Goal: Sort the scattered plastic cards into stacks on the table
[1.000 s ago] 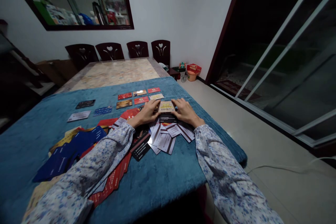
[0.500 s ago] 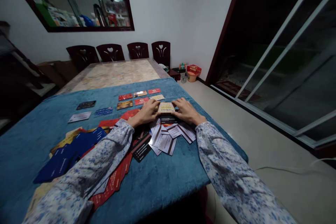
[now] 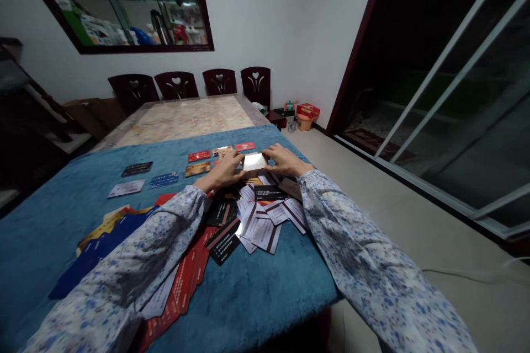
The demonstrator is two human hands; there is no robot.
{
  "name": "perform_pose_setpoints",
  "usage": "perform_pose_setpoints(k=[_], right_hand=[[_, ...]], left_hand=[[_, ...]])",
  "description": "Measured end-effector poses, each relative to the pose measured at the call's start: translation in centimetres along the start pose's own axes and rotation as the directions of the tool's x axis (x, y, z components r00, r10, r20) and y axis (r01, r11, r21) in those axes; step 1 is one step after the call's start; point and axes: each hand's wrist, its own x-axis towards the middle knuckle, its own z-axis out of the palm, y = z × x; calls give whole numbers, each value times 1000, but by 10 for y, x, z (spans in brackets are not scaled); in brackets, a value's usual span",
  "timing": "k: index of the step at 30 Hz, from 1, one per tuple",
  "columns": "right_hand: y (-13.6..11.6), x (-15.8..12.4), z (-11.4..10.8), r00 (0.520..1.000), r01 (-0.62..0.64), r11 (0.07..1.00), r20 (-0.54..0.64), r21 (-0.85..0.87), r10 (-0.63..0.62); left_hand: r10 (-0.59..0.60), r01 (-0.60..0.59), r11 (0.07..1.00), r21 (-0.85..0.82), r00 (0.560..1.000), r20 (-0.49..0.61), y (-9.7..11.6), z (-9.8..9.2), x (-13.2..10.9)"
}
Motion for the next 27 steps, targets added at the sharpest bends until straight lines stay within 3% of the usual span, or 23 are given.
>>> perform_pose_setpoints(k=[12,27], right_hand=[[20,46,8,998,49,998,24,41,-50],[24,65,16,988,-77,997,133,-5,77]], left_hand=[[-54,50,994,93,998,31,-36,9,31],[-151,145,987,75,985,80,-36,16,46]])
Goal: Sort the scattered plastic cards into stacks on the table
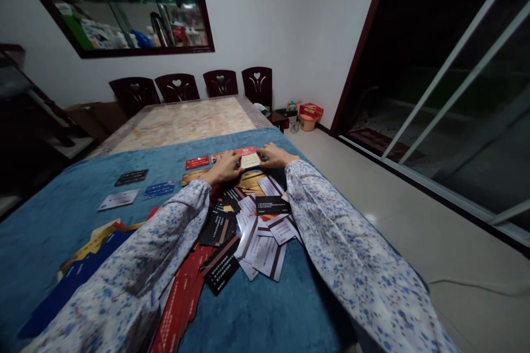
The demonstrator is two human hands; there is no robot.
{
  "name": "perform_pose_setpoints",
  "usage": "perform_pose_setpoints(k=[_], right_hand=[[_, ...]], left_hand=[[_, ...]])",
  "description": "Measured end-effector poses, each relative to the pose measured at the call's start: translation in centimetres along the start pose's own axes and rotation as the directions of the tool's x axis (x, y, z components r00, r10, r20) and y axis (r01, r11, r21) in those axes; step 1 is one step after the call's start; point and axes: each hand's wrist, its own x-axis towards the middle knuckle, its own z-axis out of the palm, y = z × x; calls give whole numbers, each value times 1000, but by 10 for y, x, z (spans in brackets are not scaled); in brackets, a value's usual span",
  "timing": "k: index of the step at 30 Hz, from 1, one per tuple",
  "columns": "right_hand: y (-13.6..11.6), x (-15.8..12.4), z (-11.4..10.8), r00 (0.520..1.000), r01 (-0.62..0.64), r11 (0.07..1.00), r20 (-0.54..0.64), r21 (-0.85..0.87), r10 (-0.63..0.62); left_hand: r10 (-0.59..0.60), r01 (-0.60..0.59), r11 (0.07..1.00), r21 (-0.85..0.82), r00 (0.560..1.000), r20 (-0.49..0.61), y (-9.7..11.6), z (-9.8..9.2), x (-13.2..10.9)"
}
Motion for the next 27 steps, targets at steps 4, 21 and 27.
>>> perform_pose_setpoints(k=[4,21,27], right_hand=[[-1,2,3,1000,-19,999,21,-31,20],[2,5,11,998,-27,1000,48,-11,27],[5,7,17,999,-21,1000,50,-10,22]], left_hand=[[8,-8,1000,-18,1000,2,0,3,2],[-9,9,1000,1,998,62,3,6,6],[4,-6,1000,26,998,60,3,5,5]])
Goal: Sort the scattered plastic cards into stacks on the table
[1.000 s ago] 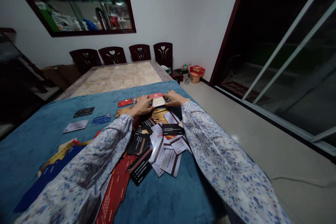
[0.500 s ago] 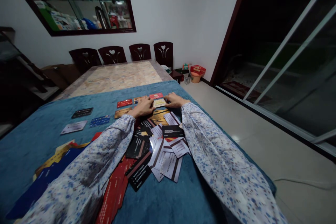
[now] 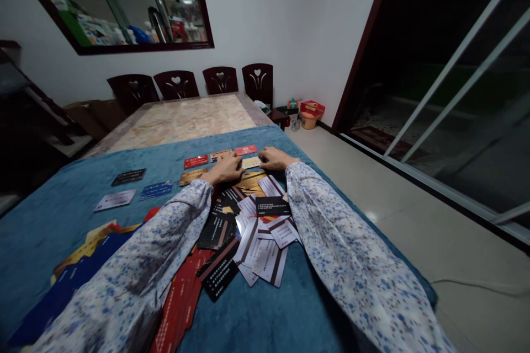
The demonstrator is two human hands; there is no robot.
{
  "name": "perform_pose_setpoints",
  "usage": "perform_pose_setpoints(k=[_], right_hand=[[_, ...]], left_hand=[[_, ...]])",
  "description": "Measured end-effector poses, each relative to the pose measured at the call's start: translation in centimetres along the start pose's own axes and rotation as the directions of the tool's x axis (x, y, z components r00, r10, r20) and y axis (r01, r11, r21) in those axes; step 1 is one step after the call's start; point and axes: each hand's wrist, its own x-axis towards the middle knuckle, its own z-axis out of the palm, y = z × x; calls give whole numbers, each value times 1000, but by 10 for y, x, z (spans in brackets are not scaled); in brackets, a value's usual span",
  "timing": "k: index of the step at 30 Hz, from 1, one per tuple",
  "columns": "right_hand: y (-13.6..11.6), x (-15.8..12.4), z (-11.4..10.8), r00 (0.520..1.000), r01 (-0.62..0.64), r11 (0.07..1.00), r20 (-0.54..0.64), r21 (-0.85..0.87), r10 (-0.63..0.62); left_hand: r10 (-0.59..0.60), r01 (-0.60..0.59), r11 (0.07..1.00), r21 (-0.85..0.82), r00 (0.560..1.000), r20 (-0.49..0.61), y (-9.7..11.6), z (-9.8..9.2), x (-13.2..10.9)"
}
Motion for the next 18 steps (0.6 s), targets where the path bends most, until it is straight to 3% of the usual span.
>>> perform_pose_setpoints(k=[18], right_hand=[[0,-8,-3,999,-8,999,45,49,6]], left_hand=[[41,-41,999,-12,999,2,-9,5,3]])
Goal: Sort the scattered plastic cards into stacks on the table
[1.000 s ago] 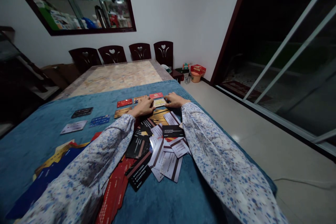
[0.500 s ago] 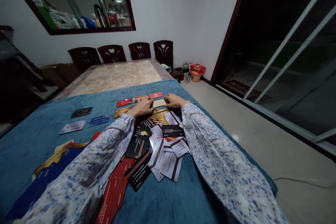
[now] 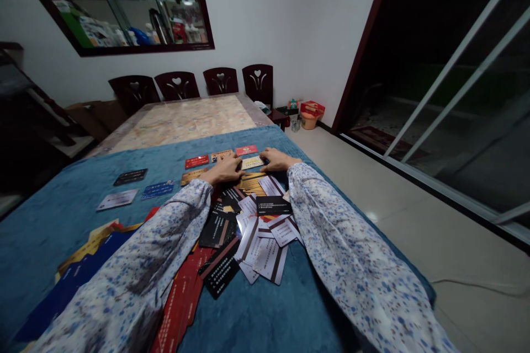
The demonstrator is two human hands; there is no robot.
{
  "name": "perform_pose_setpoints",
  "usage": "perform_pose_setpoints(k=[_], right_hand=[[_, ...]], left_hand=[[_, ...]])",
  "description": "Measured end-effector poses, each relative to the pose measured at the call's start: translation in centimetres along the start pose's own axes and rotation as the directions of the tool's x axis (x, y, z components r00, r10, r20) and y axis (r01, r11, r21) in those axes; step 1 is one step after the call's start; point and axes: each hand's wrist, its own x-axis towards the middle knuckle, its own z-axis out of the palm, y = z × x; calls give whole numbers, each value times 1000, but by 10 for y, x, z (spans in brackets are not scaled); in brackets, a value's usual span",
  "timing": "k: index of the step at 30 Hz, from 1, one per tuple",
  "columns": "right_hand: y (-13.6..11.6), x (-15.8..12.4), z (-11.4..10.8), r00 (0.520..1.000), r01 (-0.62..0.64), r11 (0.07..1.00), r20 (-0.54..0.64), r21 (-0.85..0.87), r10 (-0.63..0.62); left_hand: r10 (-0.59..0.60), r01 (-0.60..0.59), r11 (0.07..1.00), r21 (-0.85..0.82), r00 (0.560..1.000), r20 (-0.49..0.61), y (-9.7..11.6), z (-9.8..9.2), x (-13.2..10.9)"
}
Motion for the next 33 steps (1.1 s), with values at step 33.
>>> perform_pose_setpoints(k=[33], right_hand=[[-16,-16,-22,989,13,997,-143,-76,-24]], left_hand=[[48,-46,992,118,999,-12,5,-10,-15]])
